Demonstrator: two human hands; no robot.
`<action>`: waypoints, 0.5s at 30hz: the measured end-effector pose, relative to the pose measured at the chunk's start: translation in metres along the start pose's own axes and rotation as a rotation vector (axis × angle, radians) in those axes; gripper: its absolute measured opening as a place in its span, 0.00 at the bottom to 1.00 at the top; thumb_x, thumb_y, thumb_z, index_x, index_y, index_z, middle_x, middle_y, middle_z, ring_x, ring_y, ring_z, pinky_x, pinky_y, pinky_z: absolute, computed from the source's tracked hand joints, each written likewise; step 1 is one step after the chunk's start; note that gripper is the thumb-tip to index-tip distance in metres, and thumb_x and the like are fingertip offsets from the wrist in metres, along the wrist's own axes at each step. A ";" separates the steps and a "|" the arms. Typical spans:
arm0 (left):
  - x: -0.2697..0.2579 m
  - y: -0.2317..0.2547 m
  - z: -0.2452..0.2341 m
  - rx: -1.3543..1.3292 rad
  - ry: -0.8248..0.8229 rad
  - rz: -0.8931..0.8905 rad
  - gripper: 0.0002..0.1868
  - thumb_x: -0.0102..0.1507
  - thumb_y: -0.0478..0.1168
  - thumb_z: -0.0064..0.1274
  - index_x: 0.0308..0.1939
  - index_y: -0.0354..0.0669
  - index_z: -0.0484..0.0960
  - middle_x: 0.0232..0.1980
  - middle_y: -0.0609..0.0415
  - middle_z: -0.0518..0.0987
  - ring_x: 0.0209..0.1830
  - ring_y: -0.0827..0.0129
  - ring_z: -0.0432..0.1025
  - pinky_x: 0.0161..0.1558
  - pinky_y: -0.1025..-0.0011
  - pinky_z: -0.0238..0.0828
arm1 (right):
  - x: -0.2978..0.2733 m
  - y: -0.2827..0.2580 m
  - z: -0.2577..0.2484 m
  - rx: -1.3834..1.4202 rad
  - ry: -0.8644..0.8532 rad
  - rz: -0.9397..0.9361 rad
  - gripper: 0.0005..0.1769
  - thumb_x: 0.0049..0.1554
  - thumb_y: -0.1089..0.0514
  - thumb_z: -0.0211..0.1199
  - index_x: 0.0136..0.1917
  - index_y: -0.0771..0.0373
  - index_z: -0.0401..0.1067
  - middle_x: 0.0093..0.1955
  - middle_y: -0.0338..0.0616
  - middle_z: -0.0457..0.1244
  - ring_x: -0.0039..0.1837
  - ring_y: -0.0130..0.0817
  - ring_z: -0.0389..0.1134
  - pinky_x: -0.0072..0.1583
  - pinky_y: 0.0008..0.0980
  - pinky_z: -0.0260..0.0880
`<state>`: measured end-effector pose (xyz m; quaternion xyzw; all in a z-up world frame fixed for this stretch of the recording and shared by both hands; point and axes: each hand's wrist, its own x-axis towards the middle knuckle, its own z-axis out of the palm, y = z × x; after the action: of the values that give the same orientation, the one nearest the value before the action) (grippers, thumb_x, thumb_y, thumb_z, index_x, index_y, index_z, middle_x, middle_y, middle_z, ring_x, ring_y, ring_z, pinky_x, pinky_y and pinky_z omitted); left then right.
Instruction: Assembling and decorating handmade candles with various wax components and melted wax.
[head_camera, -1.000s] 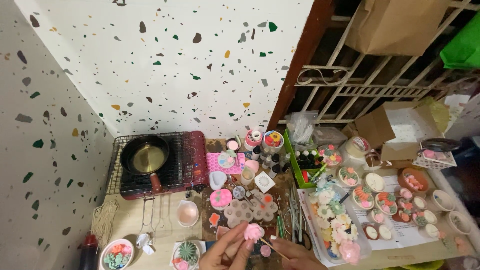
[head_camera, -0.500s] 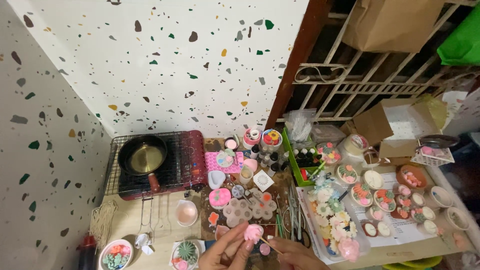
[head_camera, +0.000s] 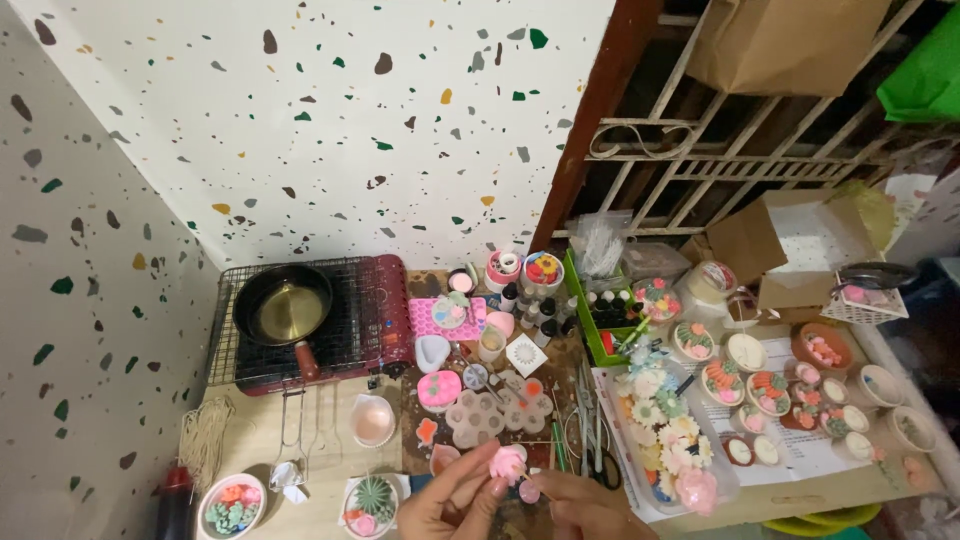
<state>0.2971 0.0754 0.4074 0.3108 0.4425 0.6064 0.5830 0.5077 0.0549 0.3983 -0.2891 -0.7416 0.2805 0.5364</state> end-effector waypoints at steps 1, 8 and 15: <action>0.000 -0.002 0.000 0.000 -0.001 -0.001 0.22 0.56 0.22 0.61 0.55 0.27 0.84 0.48 0.35 0.89 0.50 0.60 0.85 0.57 0.67 0.80 | -0.010 0.008 0.006 -0.001 0.001 0.001 0.19 0.58 0.74 0.63 0.61 0.67 0.65 0.64 0.68 0.67 0.67 0.54 0.73 0.58 0.37 0.78; 0.002 -0.016 -0.004 -0.007 -0.016 0.087 0.21 0.55 0.21 0.61 0.53 0.27 0.84 0.47 0.36 0.89 0.50 0.59 0.85 0.57 0.66 0.79 | -0.019 0.016 0.019 0.074 0.121 0.048 0.20 0.57 0.76 0.60 0.63 0.72 0.69 0.63 0.70 0.68 0.66 0.55 0.73 0.66 0.46 0.73; 0.002 -0.014 -0.006 0.007 -0.022 0.054 0.21 0.56 0.22 0.61 0.54 0.28 0.84 0.47 0.37 0.90 0.50 0.61 0.85 0.56 0.67 0.79 | -0.026 0.013 0.029 0.261 0.300 0.187 0.18 0.56 0.79 0.61 0.60 0.75 0.72 0.60 0.73 0.68 0.64 0.58 0.74 0.66 0.53 0.73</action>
<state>0.2973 0.0751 0.3918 0.3311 0.4296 0.6170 0.5702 0.4883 0.0419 0.3646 -0.3230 -0.5808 0.3766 0.6454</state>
